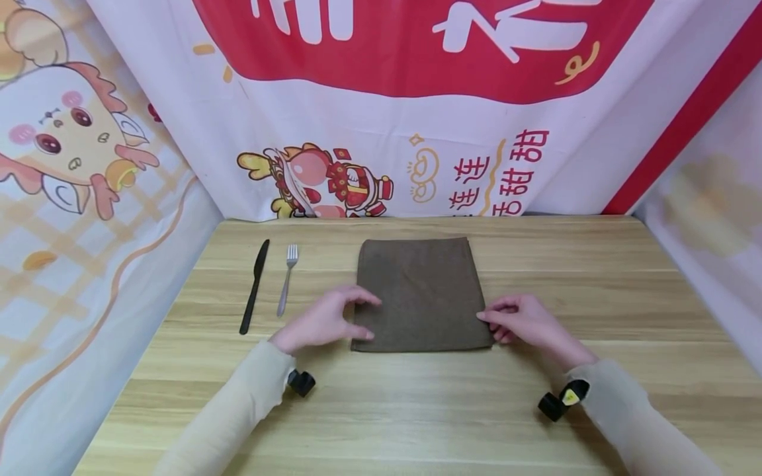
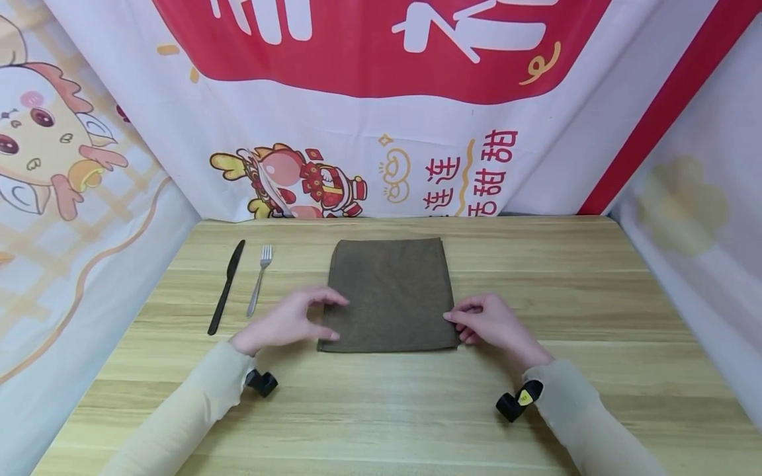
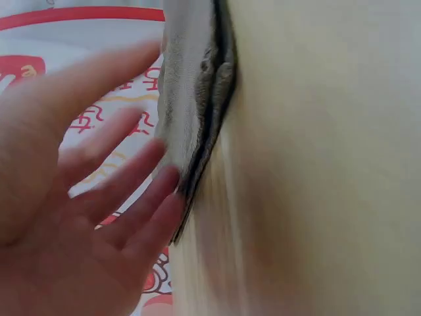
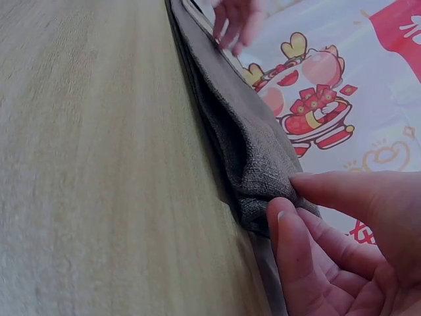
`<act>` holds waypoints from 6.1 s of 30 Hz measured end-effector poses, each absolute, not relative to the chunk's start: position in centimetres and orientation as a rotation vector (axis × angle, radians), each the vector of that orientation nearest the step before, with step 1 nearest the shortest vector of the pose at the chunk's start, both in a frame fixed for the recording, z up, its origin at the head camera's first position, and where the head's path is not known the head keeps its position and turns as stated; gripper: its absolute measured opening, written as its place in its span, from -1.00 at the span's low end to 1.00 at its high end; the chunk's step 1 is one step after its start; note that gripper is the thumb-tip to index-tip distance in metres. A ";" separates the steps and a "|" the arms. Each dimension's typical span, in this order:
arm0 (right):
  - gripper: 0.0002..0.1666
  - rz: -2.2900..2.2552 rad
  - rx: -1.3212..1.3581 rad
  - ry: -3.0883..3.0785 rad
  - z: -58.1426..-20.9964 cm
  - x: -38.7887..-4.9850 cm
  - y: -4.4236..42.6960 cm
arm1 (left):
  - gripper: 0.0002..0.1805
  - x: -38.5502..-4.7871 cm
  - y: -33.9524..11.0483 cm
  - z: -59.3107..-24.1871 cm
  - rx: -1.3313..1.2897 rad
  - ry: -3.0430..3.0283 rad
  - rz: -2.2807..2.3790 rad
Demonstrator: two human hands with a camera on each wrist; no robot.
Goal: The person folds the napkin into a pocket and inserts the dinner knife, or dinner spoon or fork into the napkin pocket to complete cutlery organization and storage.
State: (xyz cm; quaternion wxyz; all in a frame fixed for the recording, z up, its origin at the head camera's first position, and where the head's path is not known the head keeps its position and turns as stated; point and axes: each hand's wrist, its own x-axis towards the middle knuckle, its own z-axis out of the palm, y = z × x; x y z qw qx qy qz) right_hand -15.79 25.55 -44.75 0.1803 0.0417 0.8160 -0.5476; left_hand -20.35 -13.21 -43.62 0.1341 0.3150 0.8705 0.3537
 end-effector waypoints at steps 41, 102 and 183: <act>-0.45 -1.432 -0.091 2.493 -44.5 -13.5 26.4 | -0.55 -29.3 -11.8 -41.8 0.646 2.618 1.421; -0.59 -1.528 0.104 2.375 -44.1 -19.7 31.6 | -0.79 -27.5 -15.1 -44.5 0.519 2.565 1.330; -0.42 -1.384 -0.486 2.401 -43.6 -15.5 27.8 | -0.60 -19.1 -12.8 -43.6 0.975 2.485 0.951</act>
